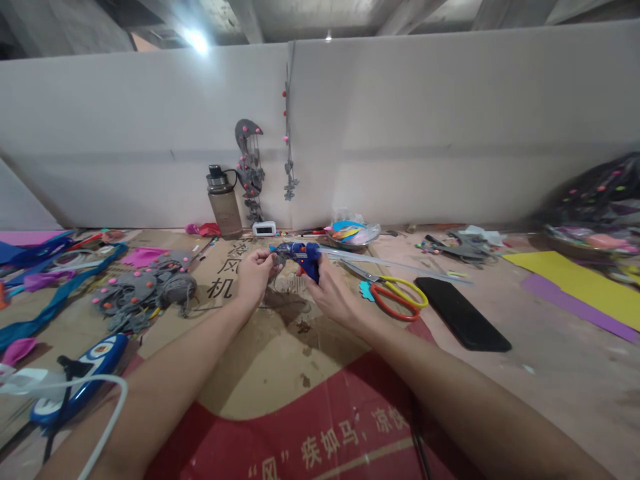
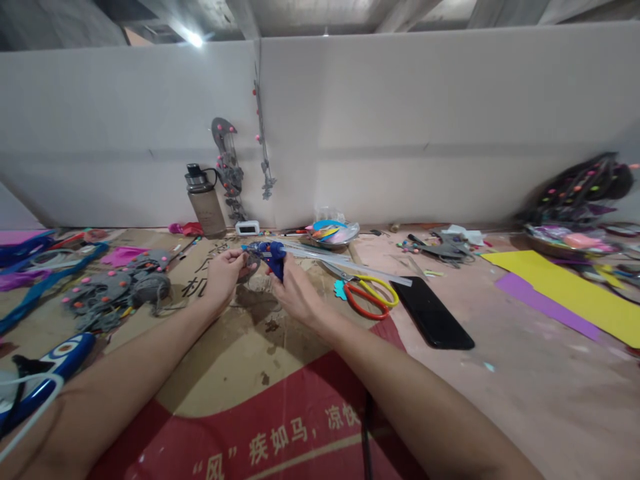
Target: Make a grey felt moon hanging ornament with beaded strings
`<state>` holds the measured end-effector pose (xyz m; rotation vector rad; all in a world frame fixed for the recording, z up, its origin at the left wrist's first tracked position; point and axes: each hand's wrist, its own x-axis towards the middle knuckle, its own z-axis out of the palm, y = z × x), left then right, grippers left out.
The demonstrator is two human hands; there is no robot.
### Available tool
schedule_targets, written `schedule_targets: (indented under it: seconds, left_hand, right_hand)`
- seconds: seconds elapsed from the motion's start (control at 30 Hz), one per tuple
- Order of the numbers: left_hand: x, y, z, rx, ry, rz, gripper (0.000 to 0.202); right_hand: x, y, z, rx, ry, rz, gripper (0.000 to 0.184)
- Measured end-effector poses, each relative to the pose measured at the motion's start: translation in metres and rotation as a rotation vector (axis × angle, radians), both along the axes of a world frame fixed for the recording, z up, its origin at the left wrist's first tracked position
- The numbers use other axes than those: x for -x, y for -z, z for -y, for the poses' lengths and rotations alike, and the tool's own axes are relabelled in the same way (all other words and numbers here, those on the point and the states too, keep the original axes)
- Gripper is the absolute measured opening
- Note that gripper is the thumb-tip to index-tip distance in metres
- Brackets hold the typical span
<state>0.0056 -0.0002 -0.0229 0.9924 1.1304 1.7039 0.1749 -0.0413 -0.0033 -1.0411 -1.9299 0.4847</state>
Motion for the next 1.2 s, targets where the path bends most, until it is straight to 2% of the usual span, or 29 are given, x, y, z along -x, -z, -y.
schedule_targets:
  seconds: [0.23,0.47,0.57,0.63,0.67,0.73,0.8,0.93,1.03,1.1,1.13,1.2]
  left_hand:
    - [0.001,0.001,-0.001,0.011,-0.013,-0.012,0.024]
    - [0.003,0.003,-0.002,0.009,-0.005,0.02,0.023]
    - [0.002,0.0,-0.001,0.017,-0.012,0.038,0.023]
    - [0.001,-0.003,0.0,0.035,-0.033,0.052,0.023]
    - [0.001,-0.005,0.001,0.039,-0.041,0.063,0.023]
    - [0.0,-0.007,0.002,0.032,-0.048,0.083,0.023]
    - [-0.001,-0.008,0.002,0.014,-0.037,0.082,0.023]
    - [-0.001,-0.009,0.003,-0.013,-0.011,-0.006,0.026]
    - [0.0,-0.016,0.007,-0.07,-0.006,-0.15,0.026]
    - [-0.001,-0.023,0.013,-0.147,-0.026,-0.284,0.023]
    - [-0.002,-0.026,0.016,-0.181,-0.038,-0.355,0.022]
    - [-0.005,-0.03,0.023,-0.236,-0.065,-0.475,0.019]
  right_hand:
    - [0.0,0.005,-0.003,-0.006,0.018,-0.021,0.033]
    - [0.0,-0.005,0.0,0.002,0.005,-0.061,0.033]
    - [-0.003,-0.001,-0.006,-0.006,0.064,-0.103,0.03]
    - [-0.006,0.007,-0.016,0.095,0.115,-0.134,0.028]
    - [-0.008,0.011,-0.021,0.198,0.138,-0.131,0.027]
    - [-0.012,0.018,-0.033,0.404,0.175,-0.03,0.026]
    - [-0.018,0.022,-0.041,0.479,0.214,0.109,0.024]
    - [-0.028,0.017,-0.041,0.435,0.284,0.3,0.018]
    - [-0.031,0.008,-0.032,0.237,0.376,0.38,0.024]
    - [-0.025,0.002,-0.025,0.054,0.368,0.308,0.02]
    - [-0.02,0.0,-0.022,0.01,0.316,0.212,0.017]
    - [-0.005,-0.003,-0.017,0.077,0.126,-0.07,0.014]
